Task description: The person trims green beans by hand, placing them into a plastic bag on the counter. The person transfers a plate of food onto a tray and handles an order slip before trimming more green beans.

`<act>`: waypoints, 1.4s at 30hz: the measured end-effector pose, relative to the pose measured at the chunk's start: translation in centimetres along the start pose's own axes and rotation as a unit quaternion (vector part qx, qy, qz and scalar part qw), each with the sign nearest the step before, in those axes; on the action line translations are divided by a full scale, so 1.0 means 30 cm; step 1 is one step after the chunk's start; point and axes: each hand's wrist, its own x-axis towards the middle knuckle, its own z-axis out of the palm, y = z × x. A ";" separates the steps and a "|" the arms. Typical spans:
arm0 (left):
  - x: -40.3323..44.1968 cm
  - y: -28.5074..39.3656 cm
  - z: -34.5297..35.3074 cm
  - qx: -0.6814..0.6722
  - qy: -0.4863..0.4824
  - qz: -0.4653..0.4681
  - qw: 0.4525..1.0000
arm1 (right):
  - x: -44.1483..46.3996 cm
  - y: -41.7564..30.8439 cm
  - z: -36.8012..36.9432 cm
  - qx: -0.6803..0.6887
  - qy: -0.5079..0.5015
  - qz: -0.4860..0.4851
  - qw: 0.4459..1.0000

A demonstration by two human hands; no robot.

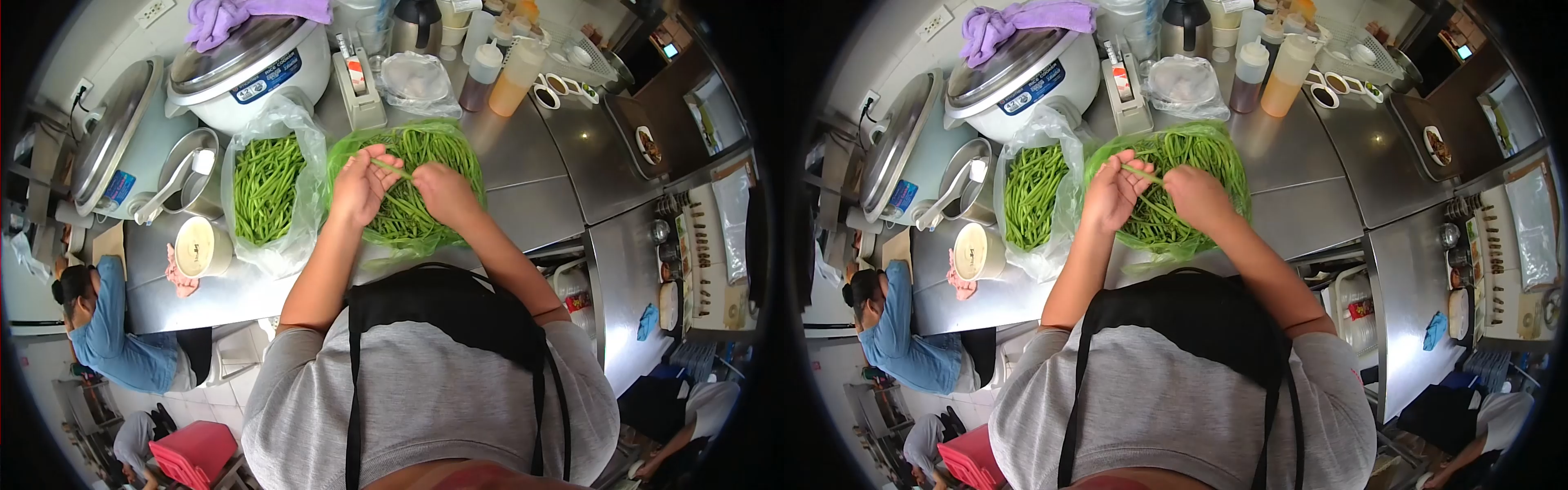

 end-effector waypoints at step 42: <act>-0.046 -0.021 -0.080 0.670 -0.108 0.200 0.707 | -0.041 0.002 -0.034 0.692 -0.007 0.250 0.677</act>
